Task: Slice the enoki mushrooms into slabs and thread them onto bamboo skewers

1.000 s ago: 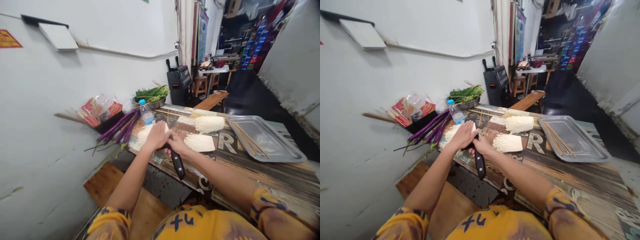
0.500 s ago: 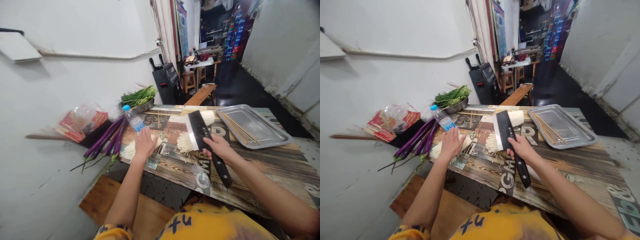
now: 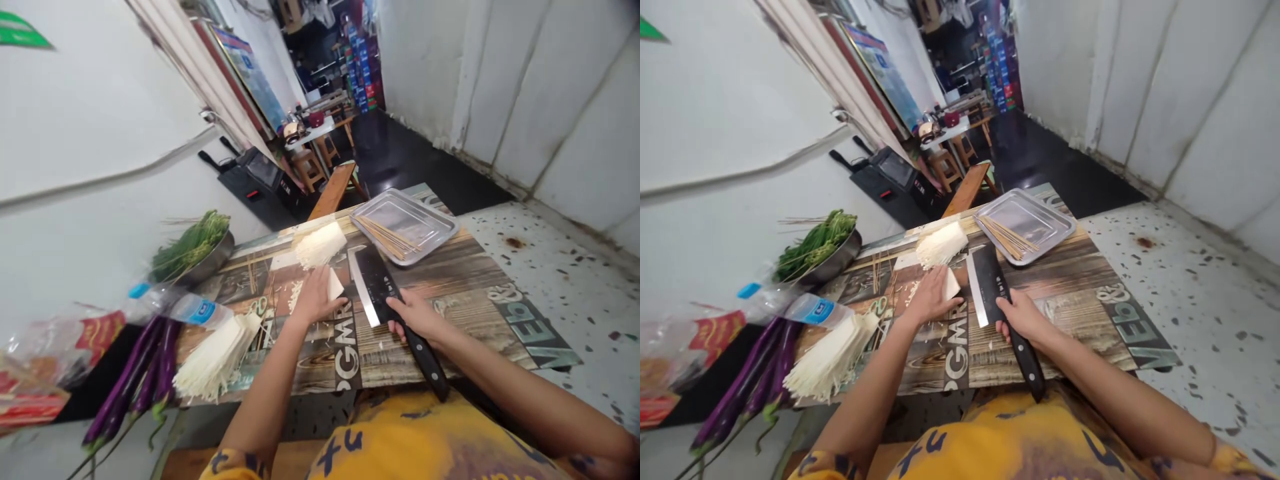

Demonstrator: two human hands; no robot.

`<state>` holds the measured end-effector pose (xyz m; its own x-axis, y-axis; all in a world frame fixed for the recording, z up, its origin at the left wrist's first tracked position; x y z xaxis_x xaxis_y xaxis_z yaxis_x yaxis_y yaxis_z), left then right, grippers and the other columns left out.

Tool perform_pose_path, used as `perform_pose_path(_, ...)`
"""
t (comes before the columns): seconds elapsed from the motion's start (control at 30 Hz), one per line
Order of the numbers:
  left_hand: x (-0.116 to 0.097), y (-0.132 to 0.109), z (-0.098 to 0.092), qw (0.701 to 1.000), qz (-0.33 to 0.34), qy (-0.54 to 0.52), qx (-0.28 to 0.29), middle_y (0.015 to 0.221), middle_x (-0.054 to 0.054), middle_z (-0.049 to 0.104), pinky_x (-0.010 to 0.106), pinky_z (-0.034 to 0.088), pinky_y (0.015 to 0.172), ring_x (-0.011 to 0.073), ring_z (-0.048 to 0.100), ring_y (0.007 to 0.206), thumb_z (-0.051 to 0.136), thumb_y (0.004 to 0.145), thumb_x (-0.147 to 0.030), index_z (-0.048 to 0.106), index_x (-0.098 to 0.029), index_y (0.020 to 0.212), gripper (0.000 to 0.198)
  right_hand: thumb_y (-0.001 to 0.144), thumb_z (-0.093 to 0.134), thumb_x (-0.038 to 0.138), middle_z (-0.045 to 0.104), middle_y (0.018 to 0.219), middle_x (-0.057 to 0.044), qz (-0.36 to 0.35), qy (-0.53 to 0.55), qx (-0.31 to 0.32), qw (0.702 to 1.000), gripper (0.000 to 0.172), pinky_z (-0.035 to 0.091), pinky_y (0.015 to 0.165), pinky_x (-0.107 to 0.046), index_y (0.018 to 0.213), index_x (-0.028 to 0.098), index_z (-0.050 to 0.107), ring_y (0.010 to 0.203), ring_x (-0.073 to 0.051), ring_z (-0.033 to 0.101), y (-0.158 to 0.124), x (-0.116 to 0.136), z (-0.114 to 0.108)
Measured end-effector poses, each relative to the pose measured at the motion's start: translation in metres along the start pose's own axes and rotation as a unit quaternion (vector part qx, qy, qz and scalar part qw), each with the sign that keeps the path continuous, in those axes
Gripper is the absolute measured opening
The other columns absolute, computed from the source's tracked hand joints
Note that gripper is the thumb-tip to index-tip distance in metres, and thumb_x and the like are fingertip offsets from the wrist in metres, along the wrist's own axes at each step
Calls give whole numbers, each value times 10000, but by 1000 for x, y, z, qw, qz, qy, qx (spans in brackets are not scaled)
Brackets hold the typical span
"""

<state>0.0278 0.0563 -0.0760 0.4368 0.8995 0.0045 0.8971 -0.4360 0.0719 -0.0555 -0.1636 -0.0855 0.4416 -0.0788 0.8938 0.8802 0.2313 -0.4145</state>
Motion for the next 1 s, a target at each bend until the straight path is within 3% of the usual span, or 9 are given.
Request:
perform_pose_path(0.13, 4, 0, -2, 1000, 30, -8, 0, 1413, 239, 410, 481, 308, 1088, 347, 390, 1312, 600, 757, -535, 301, -43, 1402, 865, 938, 339, 186, 519, 419, 70, 40, 13, 19, 999, 111, 367, 300, -155, 835, 213, 370, 314, -80, 416, -7, -6, 6)
perform_pose_path(0.27, -2, -9, -6, 990, 132, -29, 24, 1433, 186, 405, 479, 334, 1080, 312, 402, 1312, 591, 774, -477, 229, -125, 1450, 844, 950, 325, 196, 517, 427, 71, 65, 45, 33, 996, 110, 378, 309, -159, 856, 216, 380, 317, -80, 419, -15, -15, 15)
perform_pose_path(0.43, -12, -21, -10, 982, 176, -19, 64, 1525, 187, 228, 532, 180, 1140, 330, 211, 1406, 542, 795, -471, 102, -111, 1486, 895, 960, 327, 188, 508, 439, 75, 43, 64, 10, 997, 94, 391, 327, -163, 878, 211, 365, 326, -81, 439, -17, -24, 24)
perform_pose_path(0.57, -27, -27, -9, 989, 121, -59, 56, 1567, 90, 130, 479, 122, 1169, 233, 109, 1437, 315, 940, -382, 28, -192, 1499, 656, 970, 336, 197, 498, 451, 79, 42, 68, -3, 997, 87, 402, 340, -172, 887, 211, 360, 336, -83, 451, -16, -28, 30)
perform_pose_path(0.7, -34, -29, 1, 998, 46, -52, -4, 1559, 131, 139, 492, 131, 1165, 230, 95, 1439, 257, 967, -383, 82, -152, 1496, 603, 963, 333, 187, 496, 456, 72, 30, 43, 2, 999, 100, 407, 321, -187, 867, 210, 352, 338, -94, 459, -15, -28, 33)
perform_pose_path(0.83, -34, -29, 9, 997, 48, -58, -26, 1554, 140, 156, 484, 151, 1164, 227, 102, 1438, 231, 971, -383, 110, -143, 1494, 587, 959, 331, 193, 486, 447, 71, 32, 34, 6, 999, 118, 410, 304, -198, 843, 211, 340, 332, -98, 453, -14, -26, 34)
perform_pose_path(1.0, -31, -28, 10, 996, 48, -77, -7, 1563, 109, 136, 485, 136, 1169, 216, 97, 1440, 221, 976, -383, 80, -179, 1498, 578, 958, 346, 197, 476, 437, 75, 37, 22, 16, 999, 132, 403, 307, -188, 826, 211, 337, 328, -96, 457, -13, -26, 34)
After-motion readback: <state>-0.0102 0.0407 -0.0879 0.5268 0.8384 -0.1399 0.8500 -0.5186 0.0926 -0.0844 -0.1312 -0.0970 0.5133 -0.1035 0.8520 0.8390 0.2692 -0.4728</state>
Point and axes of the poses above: each hand's wrist, its own y-axis towards the middle knuckle, its own z-axis out of the palm, x = y × z, the point moved 4 cm from there along y, towards the middle knuckle
